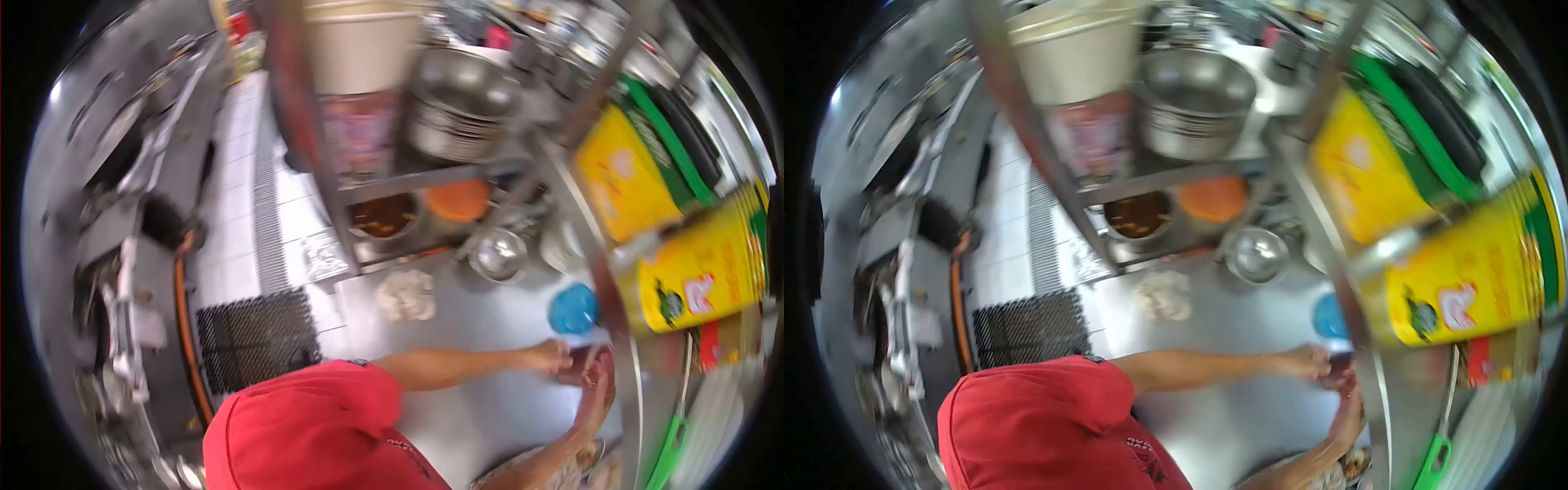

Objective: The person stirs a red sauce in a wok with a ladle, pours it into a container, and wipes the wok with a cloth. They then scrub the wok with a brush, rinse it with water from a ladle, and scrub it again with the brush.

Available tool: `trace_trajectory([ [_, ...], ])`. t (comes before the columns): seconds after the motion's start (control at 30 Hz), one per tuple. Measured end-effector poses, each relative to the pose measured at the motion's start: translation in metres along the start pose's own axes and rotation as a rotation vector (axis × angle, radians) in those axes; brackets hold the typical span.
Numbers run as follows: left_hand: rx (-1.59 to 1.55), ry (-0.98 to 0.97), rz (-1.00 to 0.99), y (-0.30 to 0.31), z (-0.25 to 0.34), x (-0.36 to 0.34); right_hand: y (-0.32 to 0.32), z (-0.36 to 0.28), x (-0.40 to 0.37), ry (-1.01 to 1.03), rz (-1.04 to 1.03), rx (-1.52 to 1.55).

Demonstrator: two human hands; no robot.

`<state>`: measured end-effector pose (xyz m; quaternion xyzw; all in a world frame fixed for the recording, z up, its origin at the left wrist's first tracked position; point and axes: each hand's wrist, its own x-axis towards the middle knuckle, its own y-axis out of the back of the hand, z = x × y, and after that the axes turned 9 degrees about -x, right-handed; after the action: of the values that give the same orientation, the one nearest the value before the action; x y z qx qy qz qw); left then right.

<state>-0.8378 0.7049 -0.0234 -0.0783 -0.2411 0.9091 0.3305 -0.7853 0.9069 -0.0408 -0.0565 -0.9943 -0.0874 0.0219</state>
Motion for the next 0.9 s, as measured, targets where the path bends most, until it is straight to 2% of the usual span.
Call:
trace_trajectory([
  [0.03, 0.046, 0.146, -0.022, 0.01, 0.003, -0.026, -0.057, -0.034, -0.013, 0.097, -0.201, 0.171],
  [0.07, -0.086, 0.184, -0.035, 0.025, 0.009, -0.066, -0.111, -0.063, -0.019, 0.096, -0.26, 0.186],
  [0.13, -0.051, 0.15, 0.058, 0.058, 0.008, -0.137, -0.201, -0.114, -0.038, 0.176, -0.828, 0.417],
  [0.17, -0.005, 0.135, 0.141, 0.075, 0.012, -0.178, -0.253, -0.147, -0.039, 0.189, -1.24, 0.538],
  [0.2, 0.038, 0.123, 0.247, 0.094, 0.016, -0.223, -0.297, -0.186, -0.067, 0.32, -1.333, 0.582],
  [0.23, 0.079, 0.11, 0.373, 0.123, 0.008, -0.268, -0.352, -0.211, -0.063, 0.505, -1.816, 0.684],
  [0.27, 0.107, 0.092, 0.501, 0.135, 0.025, -0.312, -0.393, -0.242, -0.083, 0.652, -2.054, 0.752],
  [0.3, 0.132, 0.064, 0.644, 0.147, 0.043, -0.361, -0.435, -0.264, -0.115, 0.799, -2.207, 0.897],
  [0.33, 0.123, 0.01, 0.781, 0.161, 0.054, -0.406, -0.461, -0.289, -0.142, 0.74, -2.532, 0.86],
  [0.4, 0.093, -0.077, 1.07, 0.17, 0.071, -0.497, -0.508, -0.302, -0.206, 0.641, -2.805, 0.973],
  [0.47, 0.145, -0.194, 1.379, 0.175, 0.071, -0.585, -0.564, -0.329, -0.262, 0.709, -3.07, 0.916],
  [0.5, 0.236, -0.276, 1.538, 0.175, 0.069, -0.623, -0.587, -0.342, -0.284, 0.798, -3.19, 0.869],
  [0.57, 0.066, -0.398, 1.761, 0.157, 0.066, -0.686, -0.63, -0.367, -0.327, 1.102, -3.38, 0.704],
  [0.63, -0.053, -0.521, 1.974, 0.142, 0.048, -0.739, -0.675, -0.383, -0.363, 1.348, -3.464, 0.519],
  [0.7, -0.132, -0.602, 2.127, 0.122, 0.025, -0.785, -0.736, -0.362, -0.387, 0.714, -3.315, 0.839],
  [0.73, -0.134, -0.592, 2.242, 0.113, 0.009, -0.802, -0.773, -0.356, -0.4, 0.733, -3.118, 0.758],
  [0.77, -0.138, -0.582, 2.359, 0.098, 0.009, -0.814, -0.814, -0.34, -0.424, 0.607, -2.987, 0.602],
  [0.8, -0.138, -0.598, 2.451, 0.09, 0.013, -0.828, -0.85, -0.334, -0.444, 0.744, -2.73, 0.376],
  [0.83, -0.148, -0.605, 2.541, 0.084, 0.012, -0.841, -0.907, -0.305, -0.475, 1.12, -2.368, 0.323],
  [0.87, -0.084, -0.623, 2.579, 0.08, 0.017, -0.857, -0.952, -0.284, -0.502, 1.398, -1.979, 0.191],
  [0.9, -0.099, -0.633, 2.609, 0.083, 0.02, -0.872, -0.984, -0.269, -0.527, 1.451, -1.791, 0.025],
])
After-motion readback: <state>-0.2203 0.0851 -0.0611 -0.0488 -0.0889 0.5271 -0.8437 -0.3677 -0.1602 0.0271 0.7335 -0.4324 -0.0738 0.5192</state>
